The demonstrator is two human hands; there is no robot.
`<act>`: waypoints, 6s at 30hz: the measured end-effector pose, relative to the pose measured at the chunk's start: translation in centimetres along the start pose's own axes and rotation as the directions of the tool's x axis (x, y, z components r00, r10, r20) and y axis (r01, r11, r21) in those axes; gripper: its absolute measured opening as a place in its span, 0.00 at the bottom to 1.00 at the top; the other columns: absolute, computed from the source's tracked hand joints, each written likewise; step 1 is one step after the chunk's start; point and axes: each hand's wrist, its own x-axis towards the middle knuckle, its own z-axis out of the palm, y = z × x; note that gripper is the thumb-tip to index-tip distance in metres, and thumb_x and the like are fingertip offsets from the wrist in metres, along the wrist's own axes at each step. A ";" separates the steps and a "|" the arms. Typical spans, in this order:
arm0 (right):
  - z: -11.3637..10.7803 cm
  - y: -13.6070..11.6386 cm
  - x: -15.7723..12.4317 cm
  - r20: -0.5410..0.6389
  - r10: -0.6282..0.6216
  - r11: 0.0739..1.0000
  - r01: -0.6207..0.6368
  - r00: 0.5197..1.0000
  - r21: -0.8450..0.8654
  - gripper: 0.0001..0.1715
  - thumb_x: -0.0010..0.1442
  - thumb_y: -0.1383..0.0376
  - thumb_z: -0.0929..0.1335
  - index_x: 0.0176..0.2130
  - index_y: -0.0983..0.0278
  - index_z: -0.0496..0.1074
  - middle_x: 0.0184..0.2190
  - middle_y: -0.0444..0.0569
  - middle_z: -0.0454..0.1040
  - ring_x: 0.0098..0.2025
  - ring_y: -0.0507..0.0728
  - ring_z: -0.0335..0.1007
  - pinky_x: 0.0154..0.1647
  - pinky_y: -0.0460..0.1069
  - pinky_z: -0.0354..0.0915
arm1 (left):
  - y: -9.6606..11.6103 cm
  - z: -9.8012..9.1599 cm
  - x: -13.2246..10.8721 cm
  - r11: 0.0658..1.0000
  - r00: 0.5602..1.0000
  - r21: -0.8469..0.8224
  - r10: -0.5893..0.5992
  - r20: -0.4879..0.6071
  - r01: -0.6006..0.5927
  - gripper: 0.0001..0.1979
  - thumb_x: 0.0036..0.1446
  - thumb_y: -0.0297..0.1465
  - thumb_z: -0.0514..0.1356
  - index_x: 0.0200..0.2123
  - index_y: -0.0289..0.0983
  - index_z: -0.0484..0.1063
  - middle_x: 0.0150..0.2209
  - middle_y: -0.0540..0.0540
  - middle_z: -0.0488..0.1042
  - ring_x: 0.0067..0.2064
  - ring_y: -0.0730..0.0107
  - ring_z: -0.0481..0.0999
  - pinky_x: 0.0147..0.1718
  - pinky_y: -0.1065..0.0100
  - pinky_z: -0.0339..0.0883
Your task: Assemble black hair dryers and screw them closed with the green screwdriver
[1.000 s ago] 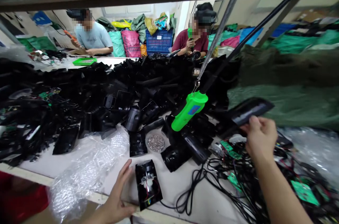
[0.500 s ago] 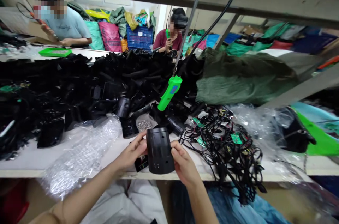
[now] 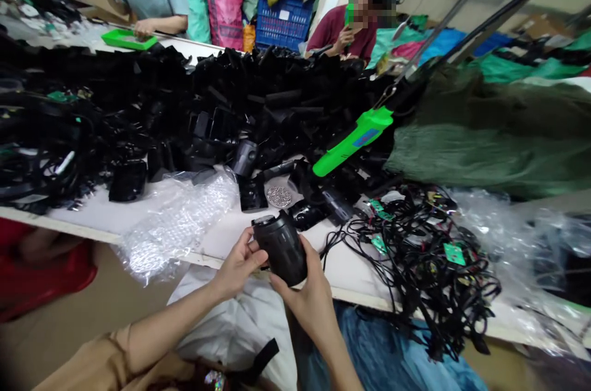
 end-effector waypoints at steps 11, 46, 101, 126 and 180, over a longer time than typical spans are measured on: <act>0.5 1.7 0.4 -0.108 0.289 0.948 -0.300 0.951 -0.107 0.44 0.45 0.45 0.67 0.55 0.64 0.59 0.47 0.57 0.70 0.48 0.65 0.67 0.45 0.57 0.65 | -2.2 -7.6 -0.1 0.480 0.985 0.868 -0.048 0.167 -0.124 0.65 0.35 0.47 0.69 0.64 0.40 0.27 0.66 0.35 0.28 0.66 0.47 0.32 0.61 0.46 0.41; 4.8 0.0 1.1 -0.007 0.062 0.881 -0.058 0.998 -0.470 0.43 0.55 0.45 0.60 0.60 0.69 0.54 0.49 0.63 0.69 0.41 0.67 0.72 0.33 0.57 0.69 | -3.4 -7.2 1.4 0.594 0.994 0.797 0.047 0.101 -0.110 0.69 0.32 0.44 0.71 0.63 0.39 0.22 0.65 0.33 0.38 0.64 0.43 0.47 0.58 0.48 0.51; 4.1 -0.6 1.6 0.167 0.134 0.809 -0.011 0.977 -0.587 0.47 0.53 0.48 0.64 0.60 0.73 0.48 0.46 0.63 0.70 0.37 0.66 0.74 0.32 0.55 0.68 | -3.3 -7.0 1.1 0.505 0.998 0.862 -0.027 0.050 -0.030 0.68 0.30 0.46 0.70 0.64 0.38 0.26 0.64 0.33 0.39 0.64 0.44 0.46 0.59 0.47 0.51; 4.8 1.5 1.4 0.008 -0.386 0.878 0.370 0.922 -0.305 0.42 0.55 0.53 0.66 0.61 0.66 0.49 0.53 0.60 0.65 0.54 0.64 0.62 0.53 0.60 0.61 | 0.2 -4.7 1.5 0.707 1.000 0.707 -0.025 -0.002 0.019 0.37 0.49 0.48 0.61 0.57 0.38 0.54 0.55 0.38 0.59 0.57 0.54 0.60 0.57 0.55 0.53; 2.7 1.2 2.4 0.267 -0.264 0.915 0.328 0.927 -0.233 0.40 0.55 0.55 0.66 0.61 0.64 0.49 0.53 0.58 0.63 0.54 0.64 0.62 0.52 0.60 0.63 | -3.2 -6.1 0.7 0.978 0.992 0.189 -0.100 0.073 0.085 0.47 0.40 0.41 0.69 0.60 0.41 0.49 0.56 0.40 0.59 0.57 0.54 0.61 0.56 0.56 0.55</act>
